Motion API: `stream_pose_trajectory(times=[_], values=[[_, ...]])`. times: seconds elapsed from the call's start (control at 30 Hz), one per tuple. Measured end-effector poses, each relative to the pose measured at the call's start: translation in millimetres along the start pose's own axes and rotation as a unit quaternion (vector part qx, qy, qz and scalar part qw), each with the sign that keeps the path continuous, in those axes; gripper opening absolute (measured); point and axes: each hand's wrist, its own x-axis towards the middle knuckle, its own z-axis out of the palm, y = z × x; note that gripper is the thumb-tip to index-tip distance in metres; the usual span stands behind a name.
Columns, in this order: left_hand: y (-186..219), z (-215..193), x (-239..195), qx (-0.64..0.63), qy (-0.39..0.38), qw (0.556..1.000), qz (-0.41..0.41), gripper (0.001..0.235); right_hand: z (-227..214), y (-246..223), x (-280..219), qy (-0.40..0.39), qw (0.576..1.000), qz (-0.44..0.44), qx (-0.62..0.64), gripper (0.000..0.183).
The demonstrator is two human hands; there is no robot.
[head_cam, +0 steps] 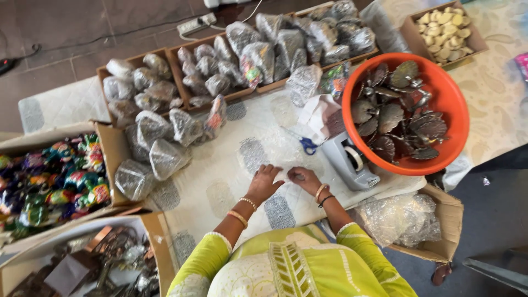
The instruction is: The person wraps leaf-shaped decorative metal ornaments in bubble wrap at a work table, folding the plastic around each item and securing it, then sets wrapped pieces aside. A tape dispenser and scissors sit on the table, and boxes of unwrapped ornaments and other colorful figurines surround the work area.
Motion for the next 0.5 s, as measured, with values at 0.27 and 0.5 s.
stream_pose_trajectory(times=[0.27, 0.5], values=[[-6.1, 15.9, 10.3, 0.028, -0.02, 0.999, 0.012, 0.018, 6.7, 22.2, 5.9, 0.023, 0.999, -0.015, 0.018, 0.017], [-6.4, 16.8, 6.6, 0.036, -0.023, 0.997, 0.061, 0.032, -0.2, -29.1, -7.7, -0.004, 0.995, -0.05, -0.081, 0.017]])
